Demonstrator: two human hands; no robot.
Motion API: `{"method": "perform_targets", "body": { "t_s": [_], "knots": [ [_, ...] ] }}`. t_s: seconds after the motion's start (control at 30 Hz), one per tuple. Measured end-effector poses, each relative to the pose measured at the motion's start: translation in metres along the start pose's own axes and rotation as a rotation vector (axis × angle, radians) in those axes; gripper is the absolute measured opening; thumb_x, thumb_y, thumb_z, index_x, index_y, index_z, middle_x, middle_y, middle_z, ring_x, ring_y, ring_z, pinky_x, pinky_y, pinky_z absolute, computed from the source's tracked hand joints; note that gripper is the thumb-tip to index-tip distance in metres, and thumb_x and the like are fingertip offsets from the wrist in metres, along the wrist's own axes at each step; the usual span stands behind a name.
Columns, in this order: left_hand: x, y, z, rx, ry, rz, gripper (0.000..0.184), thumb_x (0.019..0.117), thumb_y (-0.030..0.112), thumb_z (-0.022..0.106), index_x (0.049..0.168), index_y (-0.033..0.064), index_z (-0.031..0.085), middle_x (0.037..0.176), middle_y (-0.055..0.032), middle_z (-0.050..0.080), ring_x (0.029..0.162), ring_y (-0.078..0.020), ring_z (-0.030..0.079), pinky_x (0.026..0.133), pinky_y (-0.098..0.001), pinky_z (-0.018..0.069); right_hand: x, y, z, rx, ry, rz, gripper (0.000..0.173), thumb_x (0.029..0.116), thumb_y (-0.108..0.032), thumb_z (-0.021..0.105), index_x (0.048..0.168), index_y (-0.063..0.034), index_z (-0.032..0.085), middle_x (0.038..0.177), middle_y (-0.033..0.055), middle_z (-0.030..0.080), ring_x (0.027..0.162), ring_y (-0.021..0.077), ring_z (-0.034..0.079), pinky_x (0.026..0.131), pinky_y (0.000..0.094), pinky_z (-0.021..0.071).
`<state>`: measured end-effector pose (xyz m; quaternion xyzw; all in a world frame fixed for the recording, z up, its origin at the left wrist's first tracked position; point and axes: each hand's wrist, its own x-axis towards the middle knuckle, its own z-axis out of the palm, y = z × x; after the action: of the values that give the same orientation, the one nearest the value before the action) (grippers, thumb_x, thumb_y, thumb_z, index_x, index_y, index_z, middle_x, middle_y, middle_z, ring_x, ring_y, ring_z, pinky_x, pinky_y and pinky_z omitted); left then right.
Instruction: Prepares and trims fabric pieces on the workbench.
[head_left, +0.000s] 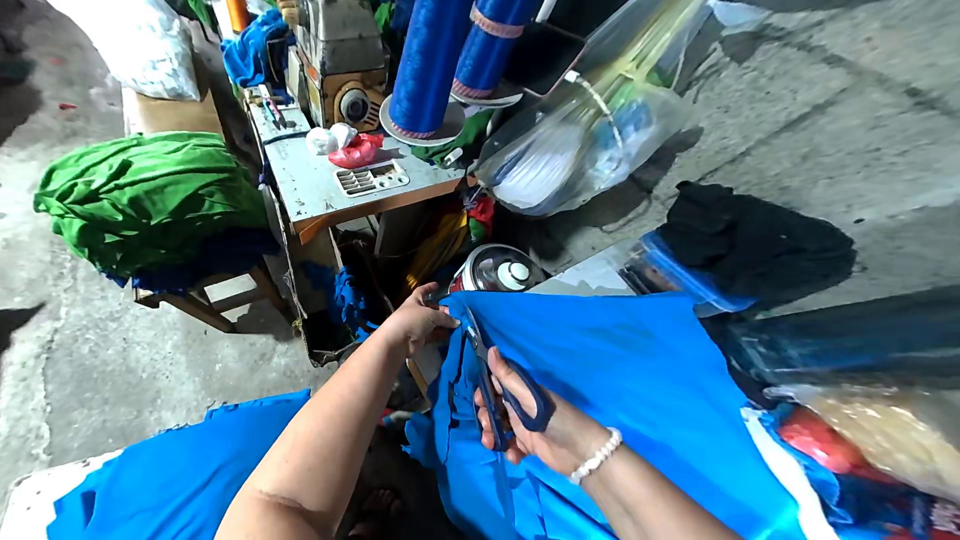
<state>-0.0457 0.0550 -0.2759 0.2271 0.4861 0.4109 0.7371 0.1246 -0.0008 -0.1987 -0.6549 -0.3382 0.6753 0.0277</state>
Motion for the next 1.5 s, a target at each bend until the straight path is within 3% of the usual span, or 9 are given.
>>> {"method": "perform_targets", "body": {
  "t_s": [0.33,0.5,0.6,0.7,0.9,1.1,1.23,1.37,1.5],
  "knots": [
    [0.003,-0.001,0.000,-0.014,-0.012,-0.010,0.086,0.0905,-0.013,0.062,0.160,0.0157,0.019,0.106,-0.0145,0.059,0.082,-0.0189,0.061,0.073,-0.0339,0.0538,0.005,0.010,0.011,0.116,0.139,-0.119,0.039,0.1106,-0.034,0.044,0.085,-0.0061,0.053,0.058,0.0009,0.053,0.044,0.0083,0.055,0.042,0.0197,0.0484],
    [0.002,-0.001,-0.001,0.017,-0.055,0.016,0.085,0.0914,-0.014,0.059,0.160,0.0166,0.019,0.109,-0.0142,0.062,0.085,-0.0177,0.062,0.075,-0.0338,0.0534,0.007,-0.002,0.001,0.076,0.023,-0.004,0.051,0.1093,-0.051,0.031,0.097,-0.0074,0.054,0.066,0.0033,0.058,0.055,0.0150,0.063,0.046,0.0254,0.0515],
    [0.003,-0.003,-0.002,0.040,-0.069,0.045,0.085,0.0912,-0.013,0.059,0.160,0.0151,0.018,0.104,-0.0114,0.061,0.081,-0.0154,0.060,0.073,-0.0324,0.0521,0.012,-0.012,-0.008,-0.011,0.005,0.003,0.056,0.1081,-0.056,0.028,0.093,-0.0091,0.055,0.065,0.0026,0.059,0.055,0.0141,0.063,0.045,0.0234,0.0493],
    [0.003,-0.004,-0.003,0.027,-0.072,0.060,0.086,0.0911,-0.013,0.060,0.161,0.0153,0.017,0.095,-0.0082,0.058,0.075,-0.0138,0.058,0.068,-0.0305,0.0514,0.015,-0.012,-0.011,-0.013,0.060,-0.040,0.052,0.1092,-0.050,0.033,0.088,-0.0079,0.055,0.060,0.0020,0.055,0.049,0.0113,0.059,0.045,0.0207,0.0474],
    [0.003,-0.003,-0.002,0.015,-0.081,0.058,0.089,0.0912,-0.015,0.059,0.161,0.0174,0.015,0.098,-0.0089,0.059,0.077,-0.0142,0.059,0.071,-0.0314,0.0521,0.015,-0.008,-0.006,-0.006,0.126,-0.110,0.042,0.1109,-0.037,0.041,0.085,-0.0067,0.054,0.057,0.0002,0.052,0.044,0.0080,0.055,0.043,0.0191,0.0482],
    [-0.001,-0.003,-0.002,0.090,-0.111,0.098,0.092,0.0898,-0.015,0.059,0.162,0.0184,0.013,0.105,-0.0109,0.063,0.078,-0.0128,0.060,0.066,-0.0284,0.0495,0.020,-0.028,-0.023,-0.138,0.034,0.013,0.054,0.1077,-0.055,0.031,0.093,-0.0091,0.056,0.063,0.0022,0.058,0.054,0.0127,0.062,0.045,0.0218,0.0474],
    [-0.001,-0.004,-0.003,0.100,-0.115,0.121,0.093,0.0894,-0.015,0.060,0.162,0.0180,0.013,0.100,-0.0087,0.060,0.068,-0.0093,0.053,0.058,-0.0244,0.0429,0.024,-0.025,-0.023,-0.078,0.073,-0.060,0.051,0.1085,-0.050,0.037,0.086,-0.0075,0.055,0.057,0.0014,0.053,0.047,0.0100,0.057,0.044,0.0196,0.0472],
    [0.001,-0.006,-0.003,0.076,-0.116,0.117,0.096,0.0884,-0.016,0.060,0.163,0.0191,0.011,0.096,-0.0080,0.058,0.068,-0.0102,0.052,0.057,-0.0251,0.0432,0.026,-0.018,-0.020,-0.065,0.104,-0.104,0.046,0.1098,-0.042,0.041,0.085,-0.0066,0.055,0.056,0.0008,0.052,0.044,0.0085,0.055,0.043,0.0189,0.0472],
    [-0.003,-0.003,-0.002,0.119,-0.130,0.129,0.093,0.0893,-0.015,0.059,0.163,0.0184,0.013,0.111,-0.0106,0.062,0.077,-0.0111,0.056,0.063,-0.0263,0.0457,0.029,-0.027,-0.028,-0.154,0.031,-0.027,0.050,0.1088,-0.051,0.034,0.094,-0.0086,0.056,0.062,0.0015,0.057,0.052,0.0112,0.061,0.044,0.0202,0.0460]
  ]
}}
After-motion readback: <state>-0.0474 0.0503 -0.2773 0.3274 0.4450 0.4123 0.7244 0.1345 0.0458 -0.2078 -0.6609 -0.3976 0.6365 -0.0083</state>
